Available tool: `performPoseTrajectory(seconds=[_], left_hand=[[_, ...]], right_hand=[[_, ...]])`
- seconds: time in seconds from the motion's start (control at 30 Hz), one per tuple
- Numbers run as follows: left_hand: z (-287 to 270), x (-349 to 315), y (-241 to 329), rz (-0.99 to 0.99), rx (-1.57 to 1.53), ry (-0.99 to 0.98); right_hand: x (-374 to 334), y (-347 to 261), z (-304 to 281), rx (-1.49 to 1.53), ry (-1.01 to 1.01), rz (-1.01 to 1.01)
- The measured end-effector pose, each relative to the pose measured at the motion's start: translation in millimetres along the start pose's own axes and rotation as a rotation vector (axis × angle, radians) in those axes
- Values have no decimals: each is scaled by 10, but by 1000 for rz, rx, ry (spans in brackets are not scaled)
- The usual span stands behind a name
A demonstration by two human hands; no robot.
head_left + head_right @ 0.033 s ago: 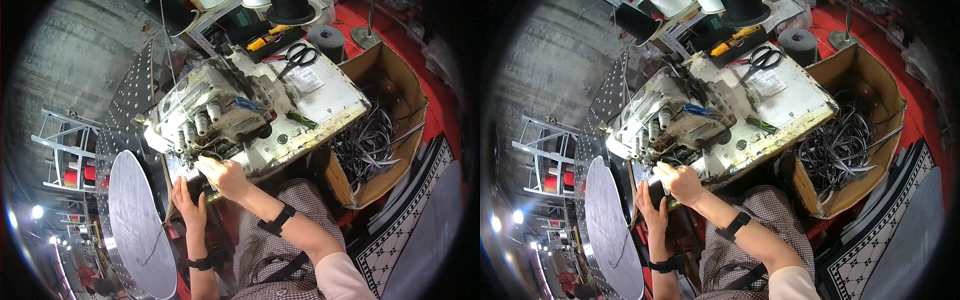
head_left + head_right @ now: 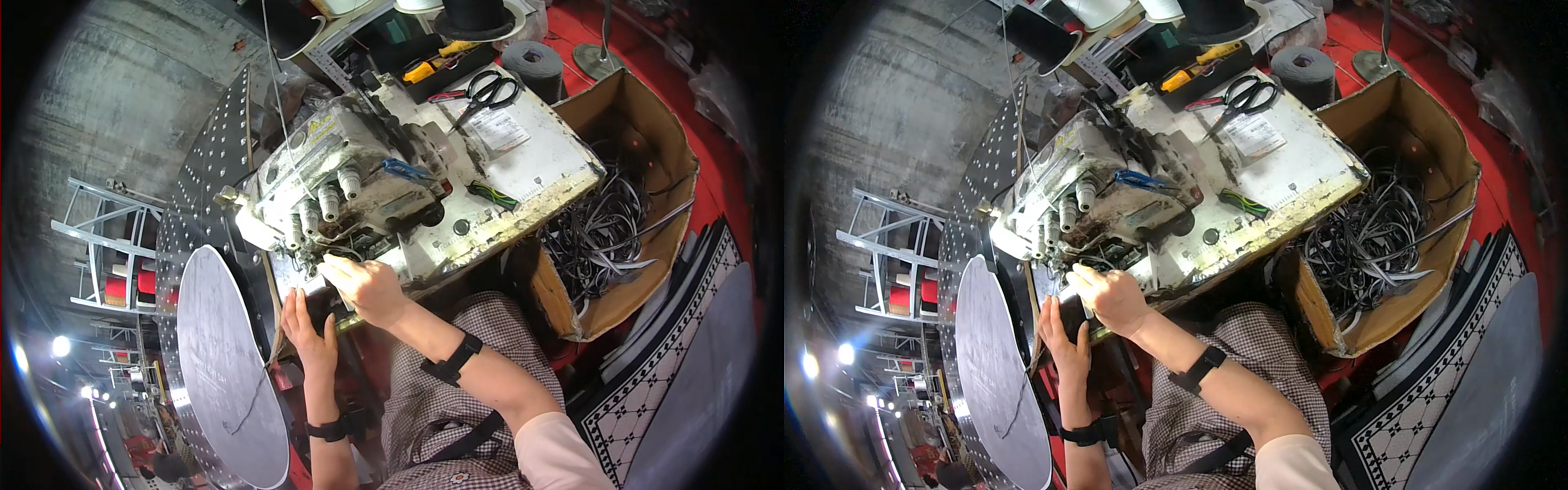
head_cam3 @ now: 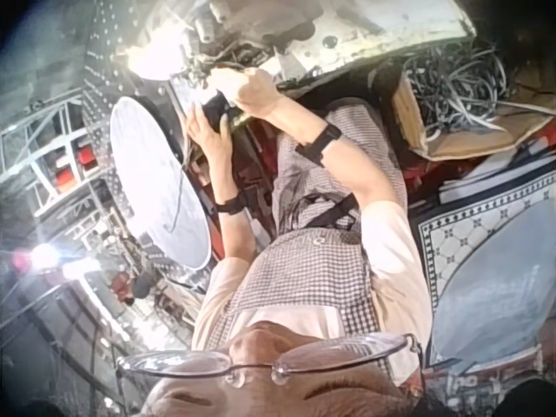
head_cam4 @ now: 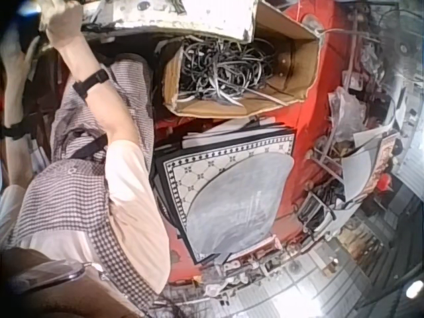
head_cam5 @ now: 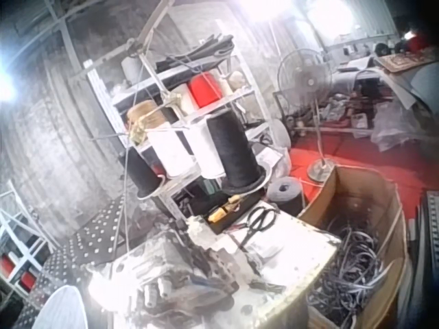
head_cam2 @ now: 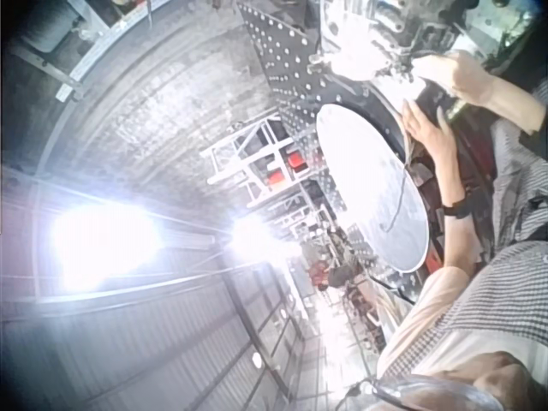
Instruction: The recorder retrieves a spool of grey thread from a shelf and threads an overlock industrial sewing machine.
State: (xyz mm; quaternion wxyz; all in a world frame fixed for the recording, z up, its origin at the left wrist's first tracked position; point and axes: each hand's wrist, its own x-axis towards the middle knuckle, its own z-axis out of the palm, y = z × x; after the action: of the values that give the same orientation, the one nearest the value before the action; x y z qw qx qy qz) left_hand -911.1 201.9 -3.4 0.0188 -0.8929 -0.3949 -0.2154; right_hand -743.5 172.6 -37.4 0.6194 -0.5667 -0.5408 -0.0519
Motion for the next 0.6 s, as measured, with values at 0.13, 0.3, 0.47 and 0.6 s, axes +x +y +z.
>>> performPoseTrajectory(seconds=[0.13,0.3,0.47,0.6], left_hand=[[-7,1,9,-5,15,-5],[-10,1,21,2,3,2],[-12,3,21,-2,7,-1],[-9,1,13,2,10,2]], right_hand=[[13,3,22,0,-13,4],[2,0,18,-20,-34,12],[14,-2,15,4,-30,15],[17,-4,6,-8,-41,7]])
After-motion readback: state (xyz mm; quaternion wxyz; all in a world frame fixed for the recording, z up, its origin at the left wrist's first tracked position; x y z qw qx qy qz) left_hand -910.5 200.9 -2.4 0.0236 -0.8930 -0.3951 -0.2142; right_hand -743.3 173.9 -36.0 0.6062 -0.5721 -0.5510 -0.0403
